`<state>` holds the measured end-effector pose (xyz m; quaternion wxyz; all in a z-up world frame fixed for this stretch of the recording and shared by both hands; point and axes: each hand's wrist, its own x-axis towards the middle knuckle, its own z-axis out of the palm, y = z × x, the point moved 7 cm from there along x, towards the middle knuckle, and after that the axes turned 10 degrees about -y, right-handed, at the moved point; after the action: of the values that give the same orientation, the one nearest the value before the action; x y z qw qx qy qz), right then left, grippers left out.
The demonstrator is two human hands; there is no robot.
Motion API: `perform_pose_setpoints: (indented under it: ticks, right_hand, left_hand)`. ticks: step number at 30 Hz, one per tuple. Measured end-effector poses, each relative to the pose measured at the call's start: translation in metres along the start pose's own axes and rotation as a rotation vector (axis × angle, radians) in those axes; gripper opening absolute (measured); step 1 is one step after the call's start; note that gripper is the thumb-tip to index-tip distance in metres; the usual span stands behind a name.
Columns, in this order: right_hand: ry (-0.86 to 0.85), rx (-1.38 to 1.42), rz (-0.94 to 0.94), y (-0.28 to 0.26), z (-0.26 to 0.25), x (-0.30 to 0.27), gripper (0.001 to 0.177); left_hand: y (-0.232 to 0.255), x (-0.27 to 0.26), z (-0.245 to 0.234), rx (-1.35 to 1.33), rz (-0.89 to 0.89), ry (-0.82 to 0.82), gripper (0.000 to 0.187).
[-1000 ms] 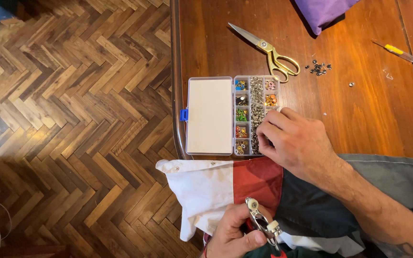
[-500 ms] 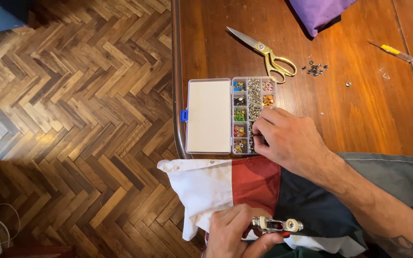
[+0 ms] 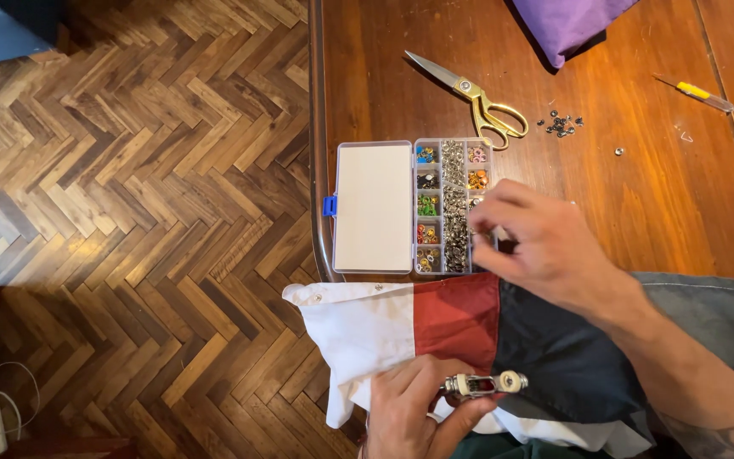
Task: Installing metal grommets into a fabric piece using a hand-held press tool
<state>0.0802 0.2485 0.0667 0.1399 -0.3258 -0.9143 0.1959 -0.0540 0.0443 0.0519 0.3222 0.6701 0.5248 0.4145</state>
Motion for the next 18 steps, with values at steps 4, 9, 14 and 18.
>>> perform_pose_setpoints:
  ticks: [4,9,14,18]
  right_hand:
    - [-0.022,0.417,0.07,-0.016,-0.044,-0.028,0.017]
    - [0.155,0.684,-0.007,-0.058,-0.056,-0.089,0.007]
    - [0.353,0.571,0.096,-0.091,-0.048,-0.131,0.008]
    - [0.546,0.308,0.067,-0.109,-0.04,-0.141,0.013]
  left_hand:
    - [0.016,-0.006,-0.01,0.242,0.072,0.141,0.039]
    - [0.036,-0.007,-0.016,0.431,0.188,0.316,0.023]
    - [0.053,-0.005,-0.018,0.564,0.192,0.391,0.018]
    - [0.061,-0.005,-0.013,0.653,0.277,0.47,0.018]
